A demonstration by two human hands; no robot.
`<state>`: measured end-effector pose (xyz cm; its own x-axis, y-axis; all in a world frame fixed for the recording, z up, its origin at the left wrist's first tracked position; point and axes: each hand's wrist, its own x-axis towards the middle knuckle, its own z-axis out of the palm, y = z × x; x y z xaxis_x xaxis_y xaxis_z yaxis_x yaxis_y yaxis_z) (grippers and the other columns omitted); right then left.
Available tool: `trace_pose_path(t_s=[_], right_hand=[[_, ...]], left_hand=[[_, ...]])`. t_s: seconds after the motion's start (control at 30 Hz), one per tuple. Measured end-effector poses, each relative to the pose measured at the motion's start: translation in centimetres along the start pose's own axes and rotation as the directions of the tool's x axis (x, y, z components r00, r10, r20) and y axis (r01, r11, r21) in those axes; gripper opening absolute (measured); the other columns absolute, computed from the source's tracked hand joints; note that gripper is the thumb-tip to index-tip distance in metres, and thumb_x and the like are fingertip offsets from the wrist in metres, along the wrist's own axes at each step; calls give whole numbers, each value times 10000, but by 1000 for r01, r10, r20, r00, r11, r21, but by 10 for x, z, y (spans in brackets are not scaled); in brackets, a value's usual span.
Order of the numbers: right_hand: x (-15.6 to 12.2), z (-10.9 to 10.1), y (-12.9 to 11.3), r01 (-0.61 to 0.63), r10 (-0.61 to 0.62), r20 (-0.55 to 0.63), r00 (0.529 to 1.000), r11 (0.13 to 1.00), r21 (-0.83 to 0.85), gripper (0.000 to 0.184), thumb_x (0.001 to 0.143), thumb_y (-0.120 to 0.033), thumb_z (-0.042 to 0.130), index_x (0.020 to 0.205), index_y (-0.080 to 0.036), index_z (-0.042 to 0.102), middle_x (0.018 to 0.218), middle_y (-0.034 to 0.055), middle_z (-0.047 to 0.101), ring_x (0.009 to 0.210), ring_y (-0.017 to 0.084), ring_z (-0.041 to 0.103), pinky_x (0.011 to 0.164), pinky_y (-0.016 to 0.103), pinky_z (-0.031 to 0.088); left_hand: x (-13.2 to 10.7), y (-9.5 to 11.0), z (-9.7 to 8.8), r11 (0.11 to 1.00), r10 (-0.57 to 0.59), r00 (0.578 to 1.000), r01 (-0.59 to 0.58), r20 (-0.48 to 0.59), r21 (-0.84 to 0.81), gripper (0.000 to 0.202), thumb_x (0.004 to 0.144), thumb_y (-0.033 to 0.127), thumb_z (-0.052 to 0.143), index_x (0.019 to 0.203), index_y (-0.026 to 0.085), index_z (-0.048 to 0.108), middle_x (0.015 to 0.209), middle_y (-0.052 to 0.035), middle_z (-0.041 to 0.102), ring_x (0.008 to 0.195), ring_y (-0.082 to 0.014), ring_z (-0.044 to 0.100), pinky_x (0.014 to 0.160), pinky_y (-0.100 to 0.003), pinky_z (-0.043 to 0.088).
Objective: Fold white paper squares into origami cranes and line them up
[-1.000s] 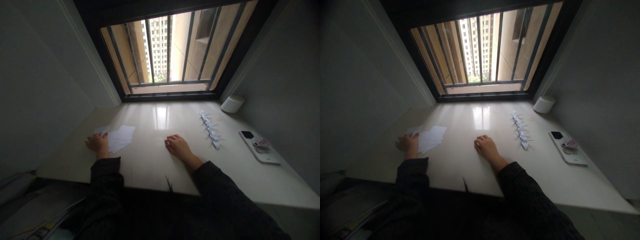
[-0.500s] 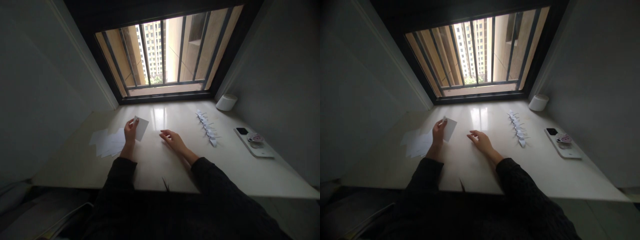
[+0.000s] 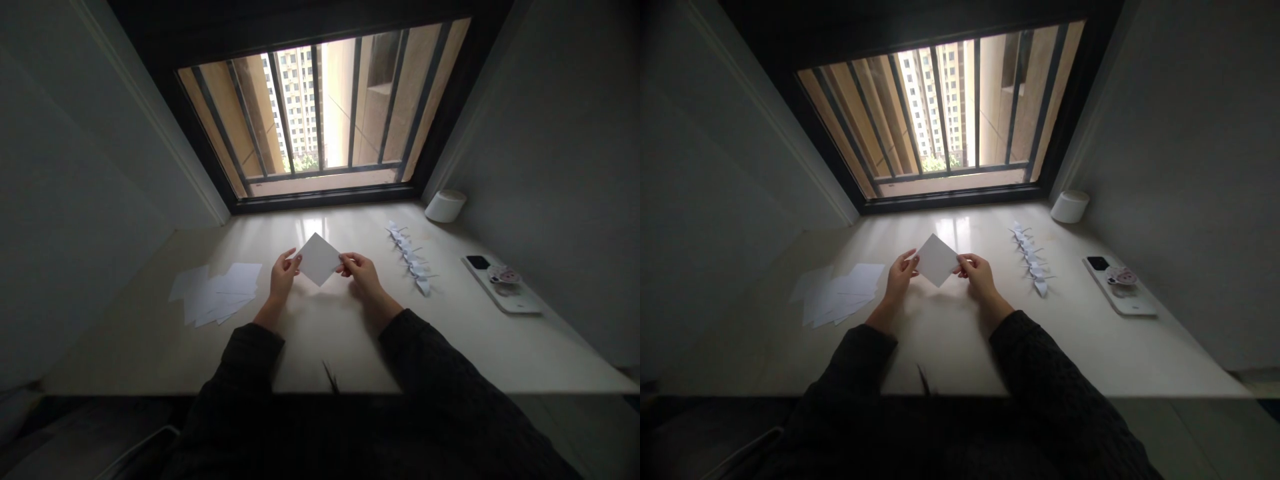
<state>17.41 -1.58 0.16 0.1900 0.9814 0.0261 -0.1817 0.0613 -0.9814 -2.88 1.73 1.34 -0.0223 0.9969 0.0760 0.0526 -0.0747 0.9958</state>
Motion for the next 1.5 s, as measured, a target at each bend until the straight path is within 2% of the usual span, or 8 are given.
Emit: trace_pose_path(t_s=[0.13,0.27,0.4,0.5,0.7,1.03,1.3,1.5], right_hand=[[4,-5,2,-52,53,-21,998,998,42,389,680,-522,662,812,-156,645,677,64,717,502,115,565,520,243,445],[6,-7,7,-116,119,-33,992,990,77,395,665,-522,681,797,-150,654,763,89,731,541,127,604,533,243,464],[6,-7,9,-140,144,-46,988,987,82,403,675,-550,664,749,-154,656,806,105,733,587,147,636,542,250,473],[3,-4,5,-107,112,-84,990,993,55,407,657,-557,680,709,-155,646,781,105,732,586,150,639,557,259,476],[-6,3,-4,1,2,-148,989,1000,19,369,612,-510,739,641,-164,616,718,90,720,625,170,650,588,278,471],[-7,6,-4,56,-56,-175,983,998,-4,380,581,-482,768,548,-188,530,566,22,634,640,188,638,602,288,459],[-11,15,-3,109,-100,-232,968,994,24,392,588,-490,758,530,-194,507,581,4,605,630,157,587,619,282,449],[-12,19,-3,122,-93,-266,960,988,97,358,578,-439,781,535,-186,531,567,-11,605,581,128,554,601,270,431]], left_hand=[[1,-2,-4,999,-43,999,43,7,15,436,648,551,675,803,144,678,733,-48,637,609,-118,569,548,-219,452],[-2,-1,-5,999,-44,999,45,-9,22,393,649,539,676,736,155,679,727,-43,633,585,-103,546,503,-203,423],[-4,0,-4,995,-95,995,95,-14,-15,379,636,526,694,701,153,669,619,-16,589,510,-84,501,474,-200,399],[-6,2,-3,993,-104,994,105,24,-55,388,641,525,695,737,150,668,633,-30,632,521,-98,550,526,-222,439],[-11,10,1,991,-54,989,71,141,-117,419,680,506,686,911,160,638,880,-109,719,766,-208,688,715,-319,515],[-10,5,7,955,-145,989,151,40,-256,354,612,438,755,741,148,598,792,-51,686,851,-184,676,824,-335,518],[-15,6,18,842,-238,970,185,-42,-507,300,603,290,790,799,149,611,759,5,656,707,-86,645,899,-326,499],[-18,9,22,773,-288,955,191,-68,-605,340,589,203,806,881,142,644,808,-11,673,710,-83,646,893,-318,498]])
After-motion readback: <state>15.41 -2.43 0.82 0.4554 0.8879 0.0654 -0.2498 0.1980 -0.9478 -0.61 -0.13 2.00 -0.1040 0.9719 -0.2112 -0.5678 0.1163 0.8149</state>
